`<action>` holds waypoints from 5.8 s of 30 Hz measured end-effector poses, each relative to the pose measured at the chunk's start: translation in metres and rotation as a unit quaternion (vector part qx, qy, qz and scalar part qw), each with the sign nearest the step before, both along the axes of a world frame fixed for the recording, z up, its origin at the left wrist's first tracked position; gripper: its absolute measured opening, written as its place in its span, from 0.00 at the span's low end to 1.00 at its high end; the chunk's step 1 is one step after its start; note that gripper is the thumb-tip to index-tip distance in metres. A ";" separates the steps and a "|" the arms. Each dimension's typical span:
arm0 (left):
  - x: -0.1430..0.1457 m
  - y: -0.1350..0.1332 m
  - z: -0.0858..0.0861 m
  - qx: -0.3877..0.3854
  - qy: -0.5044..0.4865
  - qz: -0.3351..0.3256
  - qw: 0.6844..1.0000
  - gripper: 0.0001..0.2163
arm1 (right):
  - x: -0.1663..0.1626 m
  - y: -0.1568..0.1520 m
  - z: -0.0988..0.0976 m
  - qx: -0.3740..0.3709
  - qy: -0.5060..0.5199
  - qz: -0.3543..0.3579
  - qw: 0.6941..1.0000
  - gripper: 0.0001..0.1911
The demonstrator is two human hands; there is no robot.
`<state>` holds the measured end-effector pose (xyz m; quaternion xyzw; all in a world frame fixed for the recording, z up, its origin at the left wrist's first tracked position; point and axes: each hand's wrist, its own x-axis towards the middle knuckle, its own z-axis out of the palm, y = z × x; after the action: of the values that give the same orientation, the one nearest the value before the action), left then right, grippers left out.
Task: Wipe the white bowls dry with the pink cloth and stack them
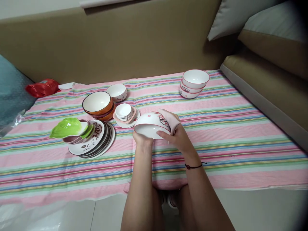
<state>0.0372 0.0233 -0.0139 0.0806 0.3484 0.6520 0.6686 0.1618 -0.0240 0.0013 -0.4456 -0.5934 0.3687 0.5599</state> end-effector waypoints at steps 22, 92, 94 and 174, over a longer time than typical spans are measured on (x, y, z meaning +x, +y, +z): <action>0.006 -0.008 0.005 0.082 0.227 0.164 0.957 0.22 | 0.001 0.008 -0.009 0.144 -0.113 -0.132 0.974 0.22; 0.004 -0.018 0.002 0.243 0.525 -0.062 0.813 0.24 | 0.025 0.000 -0.005 0.054 -0.149 -0.123 0.980 0.32; 0.003 -0.019 0.004 0.247 0.552 -0.075 0.793 0.24 | 0.024 0.000 -0.005 0.037 -0.175 -0.116 0.977 0.34; 0.014 -0.025 0.007 0.220 0.595 -0.190 0.749 0.29 | 0.023 0.001 -0.003 -0.010 -0.218 -0.092 0.972 0.27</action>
<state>0.0516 -0.0019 -0.0065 0.6621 0.4999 0.3900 0.3996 0.1845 -0.0227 -0.0013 -0.5734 -0.6538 0.2153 0.4443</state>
